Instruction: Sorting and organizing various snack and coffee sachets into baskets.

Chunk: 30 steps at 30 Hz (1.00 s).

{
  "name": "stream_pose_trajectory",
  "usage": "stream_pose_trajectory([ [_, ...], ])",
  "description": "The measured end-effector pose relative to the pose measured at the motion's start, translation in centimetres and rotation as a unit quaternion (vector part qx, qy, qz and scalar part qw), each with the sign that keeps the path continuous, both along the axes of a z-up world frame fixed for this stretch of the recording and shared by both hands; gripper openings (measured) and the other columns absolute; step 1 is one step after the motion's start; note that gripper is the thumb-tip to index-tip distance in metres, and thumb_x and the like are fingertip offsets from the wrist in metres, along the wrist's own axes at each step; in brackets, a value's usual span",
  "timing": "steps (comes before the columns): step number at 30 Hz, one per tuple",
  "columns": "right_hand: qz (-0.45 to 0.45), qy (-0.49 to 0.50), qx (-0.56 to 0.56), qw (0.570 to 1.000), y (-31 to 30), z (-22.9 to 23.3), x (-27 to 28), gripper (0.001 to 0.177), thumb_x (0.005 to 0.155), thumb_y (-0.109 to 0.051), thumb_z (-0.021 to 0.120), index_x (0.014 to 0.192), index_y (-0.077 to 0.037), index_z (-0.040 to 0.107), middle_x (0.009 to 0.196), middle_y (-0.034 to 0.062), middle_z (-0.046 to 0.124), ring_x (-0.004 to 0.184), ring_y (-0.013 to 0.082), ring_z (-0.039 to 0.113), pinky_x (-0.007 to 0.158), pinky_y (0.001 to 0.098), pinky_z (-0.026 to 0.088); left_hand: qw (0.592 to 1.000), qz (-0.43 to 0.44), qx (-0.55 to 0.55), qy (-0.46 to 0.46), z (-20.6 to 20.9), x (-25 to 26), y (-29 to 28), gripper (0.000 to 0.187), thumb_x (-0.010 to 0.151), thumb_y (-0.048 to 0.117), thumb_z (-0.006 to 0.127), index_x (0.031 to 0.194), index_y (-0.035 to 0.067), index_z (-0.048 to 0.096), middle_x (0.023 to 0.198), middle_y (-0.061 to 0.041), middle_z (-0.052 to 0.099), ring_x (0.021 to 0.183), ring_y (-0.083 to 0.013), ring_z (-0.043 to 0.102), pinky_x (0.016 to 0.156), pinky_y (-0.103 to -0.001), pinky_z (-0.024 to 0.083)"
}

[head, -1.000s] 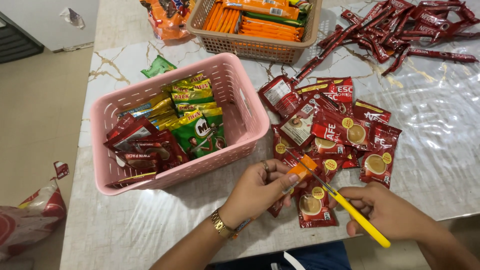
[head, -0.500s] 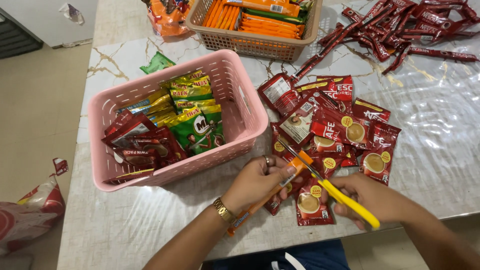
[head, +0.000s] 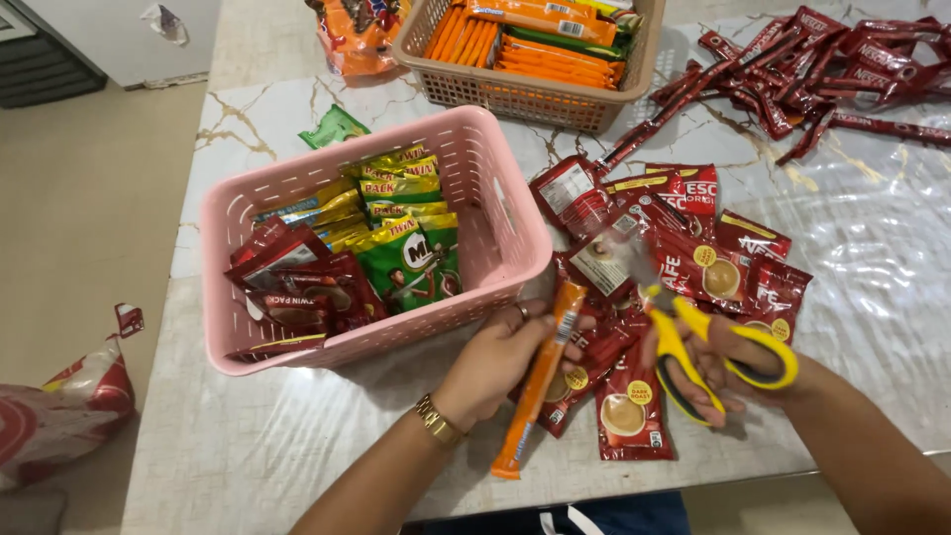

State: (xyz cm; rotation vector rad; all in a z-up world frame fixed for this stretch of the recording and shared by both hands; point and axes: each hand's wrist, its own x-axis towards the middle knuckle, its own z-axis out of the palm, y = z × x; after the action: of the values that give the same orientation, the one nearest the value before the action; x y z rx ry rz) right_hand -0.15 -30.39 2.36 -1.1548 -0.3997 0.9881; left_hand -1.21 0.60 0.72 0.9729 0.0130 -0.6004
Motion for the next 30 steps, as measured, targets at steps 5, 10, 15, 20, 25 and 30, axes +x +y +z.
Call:
stream_pose_trajectory([
  [5,-0.218,-0.155,-0.157,0.951,1.1,0.8,-2.9,0.077,0.088,-0.064,0.056,0.13,0.001,0.056,0.076,0.0102,0.069,0.055,0.0175,0.07,0.041,0.0262,0.049,0.986,0.018,0.104,-0.127,3.0,-1.9,-0.9,0.048,0.096,0.013,0.065,0.14,-0.003,0.053,0.115,-0.011,0.071,0.092,-0.0113,0.069,0.082,-0.027,0.058],
  [10,-0.179,-0.214,-0.157,0.947,1.9,3.1,-5.0,0.083,0.079,-0.047,0.081,0.142,0.0,0.054,0.092,0.0074,0.068,0.082,0.0157,0.067,0.068,0.0278,0.059,0.929,0.08,0.252,-0.259,6.2,-3.4,-0.5,0.034,0.096,0.015,0.072,0.125,-0.003,0.068,0.095,-0.005,0.072,0.081,-0.006,0.063,0.068,-0.025,0.055],
  [15,-0.243,-0.265,-0.265,0.895,2.4,4.2,-4.9,0.072,0.075,-0.025,0.082,0.141,-0.009,0.059,0.089,0.003,0.071,0.08,0.0099,0.066,0.071,0.0257,0.055,0.902,0.072,0.287,-0.313,6.2,-3.5,-0.2,0.036,0.101,0.021,0.063,0.132,0.003,0.062,0.086,-0.004,0.072,0.073,-0.0051,0.063,0.063,-0.023,0.053],
  [20,-0.362,-0.182,-0.302,0.863,0.4,3.2,-4.9,0.068,0.072,-0.001,0.08,0.137,-0.009,0.058,0.095,0.0038,0.071,0.082,0.0106,0.065,0.073,0.0266,0.056,0.98,0.039,0.057,-0.186,4.2,-3.3,0.0,0.027,0.109,0.027,0.05,0.121,0.005,0.06,0.082,0.001,0.06,0.06,-0.0016,0.049,0.052,-0.02,0.039],
  [25,-0.42,-0.203,-0.424,0.777,-4.6,0.7,-4.8,0.081,0.081,-0.004,0.081,0.157,-0.013,0.057,0.109,0.0101,0.075,0.078,0.0204,0.069,0.055,0.0381,0.057,0.977,0.027,0.024,-0.208,3.5,-3.3,-0.3,0.028,0.114,0.024,0.049,0.12,-0.002,0.059,0.085,-0.001,0.056,0.062,-0.0049,0.049,0.056,-0.023,0.043],
  [30,-0.541,-0.255,-0.438,0.672,-15.8,-5.4,-2.7,0.06,0.093,-0.012,0.075,0.148,-0.004,0.055,0.118,0.0114,0.069,0.089,0.0199,0.068,0.056,0.035,0.052,0.975,0.042,0.025,-0.215,2.7,-3.5,-0.1,0.03,0.114,0.025,0.047,0.134,0.004,0.052,0.083,0.001,0.056,0.065,-0.0009,0.044,0.057,-0.019,0.036],
])
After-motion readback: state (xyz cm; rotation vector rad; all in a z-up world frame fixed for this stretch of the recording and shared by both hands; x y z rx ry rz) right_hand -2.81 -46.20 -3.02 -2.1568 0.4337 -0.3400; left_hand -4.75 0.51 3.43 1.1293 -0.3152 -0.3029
